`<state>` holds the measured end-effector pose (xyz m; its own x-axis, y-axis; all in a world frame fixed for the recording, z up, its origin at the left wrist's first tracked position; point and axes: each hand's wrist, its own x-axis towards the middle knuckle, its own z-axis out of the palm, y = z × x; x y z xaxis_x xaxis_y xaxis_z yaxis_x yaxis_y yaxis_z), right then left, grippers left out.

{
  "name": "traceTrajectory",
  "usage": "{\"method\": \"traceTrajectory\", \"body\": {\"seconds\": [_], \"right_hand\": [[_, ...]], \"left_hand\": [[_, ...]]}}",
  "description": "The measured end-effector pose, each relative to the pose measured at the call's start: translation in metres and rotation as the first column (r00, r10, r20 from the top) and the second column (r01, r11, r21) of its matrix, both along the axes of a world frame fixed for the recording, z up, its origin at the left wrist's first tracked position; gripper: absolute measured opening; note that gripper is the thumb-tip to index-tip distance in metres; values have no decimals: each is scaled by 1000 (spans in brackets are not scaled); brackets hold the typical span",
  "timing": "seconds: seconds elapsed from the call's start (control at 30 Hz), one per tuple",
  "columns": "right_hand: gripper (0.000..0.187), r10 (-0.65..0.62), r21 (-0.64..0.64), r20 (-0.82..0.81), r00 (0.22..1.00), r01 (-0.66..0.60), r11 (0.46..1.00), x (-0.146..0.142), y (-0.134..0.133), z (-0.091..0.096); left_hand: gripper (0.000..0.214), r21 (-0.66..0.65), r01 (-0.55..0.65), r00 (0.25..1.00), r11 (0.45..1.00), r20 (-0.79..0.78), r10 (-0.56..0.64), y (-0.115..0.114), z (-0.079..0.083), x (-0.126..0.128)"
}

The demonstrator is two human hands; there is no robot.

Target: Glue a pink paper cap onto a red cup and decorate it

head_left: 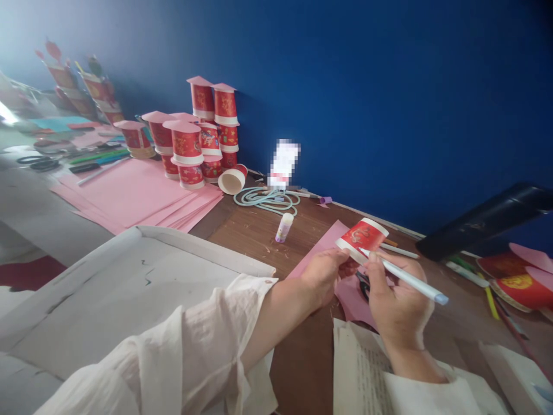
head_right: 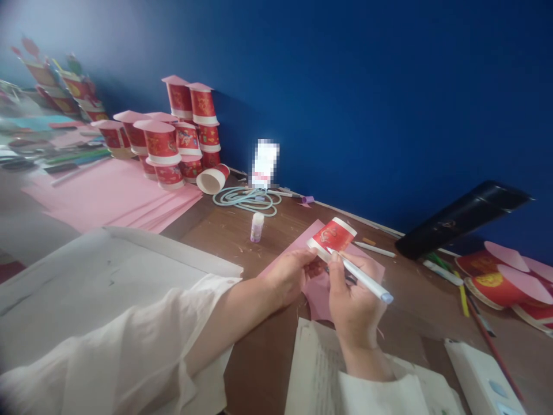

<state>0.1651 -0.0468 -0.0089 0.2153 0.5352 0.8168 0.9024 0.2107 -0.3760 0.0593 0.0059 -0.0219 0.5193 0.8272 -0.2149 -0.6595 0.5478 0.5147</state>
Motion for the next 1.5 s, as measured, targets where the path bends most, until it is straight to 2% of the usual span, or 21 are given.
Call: {"method": "traceTrajectory", "body": {"seconds": [0.13, 0.5, 1.03, 1.3, 1.5], "right_hand": [[14, -2, 30, 19, 1000, 2, 1000, 1, 1, -2], [14, -2, 32, 15, 1000, 2, 999, -3, 2, -2], [14, 15, -3, -13, 1000, -15, 1000, 2, 1, 1], [14, 1, 11, -9, 1000, -1, 1000, 4, 1, 0], [15, -11, 19, 3, 1000, 11, 1000, 4, 1, 0]], "left_hand": [[15, 7, 7, 1000, 1000, -26, -6, 0, 0, 0], [21, -92, 54, 998, 994, 23, -52, -2, 11, -5], [26, -87, 72, 997, 994, 28, -69, -2, 18, -8], [24, -50, 76, 995, 996, 67, -72, -2, 12, -7], [25, -81, 82, 996, 993, 54, -77, -1, 15, -8]]}}
